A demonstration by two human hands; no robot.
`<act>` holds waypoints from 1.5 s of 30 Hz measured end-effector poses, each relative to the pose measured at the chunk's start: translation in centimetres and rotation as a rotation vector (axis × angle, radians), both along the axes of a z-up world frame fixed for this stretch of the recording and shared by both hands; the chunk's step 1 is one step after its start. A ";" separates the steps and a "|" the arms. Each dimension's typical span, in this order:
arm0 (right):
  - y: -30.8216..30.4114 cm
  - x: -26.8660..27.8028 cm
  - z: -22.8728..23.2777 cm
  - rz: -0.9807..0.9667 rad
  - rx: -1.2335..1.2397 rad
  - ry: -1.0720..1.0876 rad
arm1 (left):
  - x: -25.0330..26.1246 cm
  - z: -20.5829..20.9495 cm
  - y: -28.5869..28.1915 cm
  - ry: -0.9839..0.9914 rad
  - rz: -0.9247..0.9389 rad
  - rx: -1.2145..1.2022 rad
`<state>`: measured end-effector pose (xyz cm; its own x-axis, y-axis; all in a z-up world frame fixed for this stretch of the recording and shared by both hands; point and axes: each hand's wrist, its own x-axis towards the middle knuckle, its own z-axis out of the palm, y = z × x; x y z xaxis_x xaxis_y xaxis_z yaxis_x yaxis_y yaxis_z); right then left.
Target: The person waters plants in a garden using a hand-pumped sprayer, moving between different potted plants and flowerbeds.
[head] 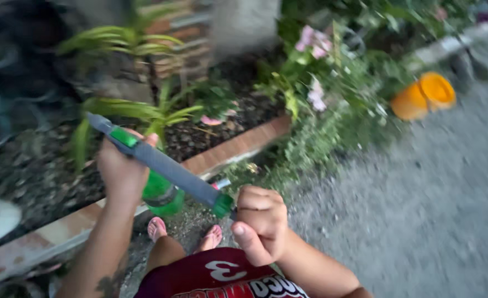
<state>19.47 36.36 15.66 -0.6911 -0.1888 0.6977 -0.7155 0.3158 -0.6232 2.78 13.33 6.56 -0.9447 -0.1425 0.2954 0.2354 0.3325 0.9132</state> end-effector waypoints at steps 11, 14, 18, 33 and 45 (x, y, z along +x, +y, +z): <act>-6.8 -10.9 -4.7 0.473 -0.125 -0.471 | 0.3 6.0 -8.4 -0.038 0.026 0.413; -14.7 -14.3 -10.3 0.631 -0.036 -0.644 | -1.6 8.5 -9.0 -0.005 -0.097 0.507; -20.8 -20.3 -13.1 0.307 -0.150 -0.521 | -5.2 12.8 -10.4 -0.036 0.097 0.152; -34.3 -28.9 -14.7 0.321 0.026 -0.977 | -11.4 4.2 -26.8 0.423 0.287 -0.150; -40.8 -32.7 -17.6 0.310 0.054 -0.892 | -17.5 -1.8 -33.1 0.205 0.355 0.052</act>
<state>-13.20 -4.47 -1.97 -0.8790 -0.4702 -0.0791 -0.0388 0.2358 -0.9710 -14.77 -19.81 4.79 -0.7564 -0.4689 0.4561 0.2933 0.3801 0.8772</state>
